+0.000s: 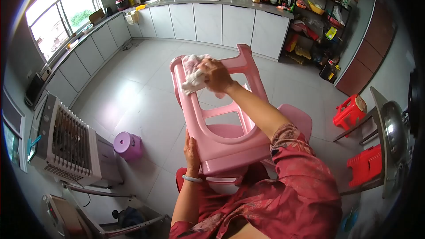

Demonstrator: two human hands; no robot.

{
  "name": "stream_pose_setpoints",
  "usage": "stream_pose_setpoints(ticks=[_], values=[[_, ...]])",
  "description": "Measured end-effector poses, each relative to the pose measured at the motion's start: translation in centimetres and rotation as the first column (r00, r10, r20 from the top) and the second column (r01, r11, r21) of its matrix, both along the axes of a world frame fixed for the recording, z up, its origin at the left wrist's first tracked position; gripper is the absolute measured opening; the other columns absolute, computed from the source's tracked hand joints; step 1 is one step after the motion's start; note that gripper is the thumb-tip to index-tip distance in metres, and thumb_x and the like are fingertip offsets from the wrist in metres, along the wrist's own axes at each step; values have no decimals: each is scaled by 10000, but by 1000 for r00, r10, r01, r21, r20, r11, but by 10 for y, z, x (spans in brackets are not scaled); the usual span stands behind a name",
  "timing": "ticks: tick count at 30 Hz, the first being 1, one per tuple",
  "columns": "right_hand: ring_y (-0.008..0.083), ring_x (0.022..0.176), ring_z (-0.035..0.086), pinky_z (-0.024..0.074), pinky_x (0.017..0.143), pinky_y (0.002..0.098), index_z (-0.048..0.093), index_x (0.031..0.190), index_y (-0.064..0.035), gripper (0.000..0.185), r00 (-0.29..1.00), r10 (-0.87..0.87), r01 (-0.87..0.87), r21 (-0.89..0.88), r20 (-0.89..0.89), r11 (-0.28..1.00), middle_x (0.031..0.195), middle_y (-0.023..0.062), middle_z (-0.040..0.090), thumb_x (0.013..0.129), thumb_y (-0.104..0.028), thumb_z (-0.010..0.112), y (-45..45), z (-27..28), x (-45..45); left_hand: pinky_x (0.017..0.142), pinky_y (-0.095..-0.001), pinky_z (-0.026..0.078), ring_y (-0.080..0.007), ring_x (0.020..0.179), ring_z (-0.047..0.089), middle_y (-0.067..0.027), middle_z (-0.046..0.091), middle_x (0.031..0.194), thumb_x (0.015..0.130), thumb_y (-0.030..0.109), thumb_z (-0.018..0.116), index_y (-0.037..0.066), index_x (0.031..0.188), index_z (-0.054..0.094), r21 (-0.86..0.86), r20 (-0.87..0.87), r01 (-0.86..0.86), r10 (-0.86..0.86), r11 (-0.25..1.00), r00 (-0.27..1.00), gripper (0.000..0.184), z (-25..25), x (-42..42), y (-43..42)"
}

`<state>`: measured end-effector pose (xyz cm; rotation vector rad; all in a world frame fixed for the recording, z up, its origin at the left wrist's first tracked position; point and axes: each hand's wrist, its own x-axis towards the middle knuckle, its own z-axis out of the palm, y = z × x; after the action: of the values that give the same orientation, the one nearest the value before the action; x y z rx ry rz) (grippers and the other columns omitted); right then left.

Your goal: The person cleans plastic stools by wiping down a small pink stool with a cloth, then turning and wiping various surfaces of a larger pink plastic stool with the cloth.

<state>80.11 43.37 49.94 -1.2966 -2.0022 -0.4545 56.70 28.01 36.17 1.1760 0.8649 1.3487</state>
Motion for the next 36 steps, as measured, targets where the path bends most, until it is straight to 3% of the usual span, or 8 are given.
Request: stream_pose_setpoints(ticks=[3,7,11,15,19,23,30,36], values=[[349,1090,559,426,985,466,625,1085,-106,406,980,-189,179,139,58,974,1160,123,592,682,-100,673,22,-17,67,1053,-324,381,-214,1280,462,-161,449,1444,1029,312,400,-18,1479,327,-9,6,23,-23,1000,1000,564,-3,5,0],[359,992,595,477,893,455,582,1074,-96,349,738,-551,510,-212,-389,834,1092,146,581,737,-142,661,2,28,115,1112,-339,318,-224,1348,391,-172,378,1492,1030,371,390,-53,1478,299,-4,-11,61,-61,998,998,623,6,4,-4],[362,944,599,489,808,500,541,1076,-121,322,666,-598,703,106,-446,703,1053,153,564,764,-119,623,14,41,153,1122,-344,305,-226,1357,377,-173,377,1493,1030,399,374,-59,1476,298,30,-9,72,-72,997,997,645,-11,1,1],[449,1138,543,469,915,513,509,1176,-84,388,839,-472,362,-371,-271,855,1319,248,503,793,-101,568,29,16,177,1126,-345,301,-228,1358,374,-175,373,1496,1031,402,374,-66,1473,299,24,-8,57,-57,998,998,648,-12,-1,3],[432,1113,582,485,894,487,478,1251,-86,446,839,-492,293,-569,-232,768,1178,303,599,808,-80,531,4,17,185,1115,-343,314,-232,1347,391,-178,388,1489,1032,374,380,-57,1468,318,10,-17,54,-54,998,998,616,-5,10,6],[395,1017,636,500,862,453,509,1208,-123,377,873,-391,171,-567,-292,806,1093,204,666,839,-133,586,-38,-3,195,1089,-336,346,-233,1319,433,-178,433,1463,1032,331,390,-28,1464,354,14,-96,17,-15,1000,995,562,13,18,6],[346,1022,609,487,892,421,531,1065,-86,396,926,-191,14,-477,-325,879,1037,133,631,716,23,685,-168,-4,153,1078,-328,363,-217,1292,458,-169,455,1443,1028,343,418,-30,1461,360,11,-74,12,-11,1000,997,574,10,25,10],[357,942,564,441,848,456,575,1035,-111,387,952,-68,29,-134,-297,991,1002,97,624,670,-48,687,-265,-48,94,1053,-307,388,-187,1264,471,-155,460,1435,1026,334,439,-21,1470,348,18,-4,38,-38,999,999,576,5,24,8]])
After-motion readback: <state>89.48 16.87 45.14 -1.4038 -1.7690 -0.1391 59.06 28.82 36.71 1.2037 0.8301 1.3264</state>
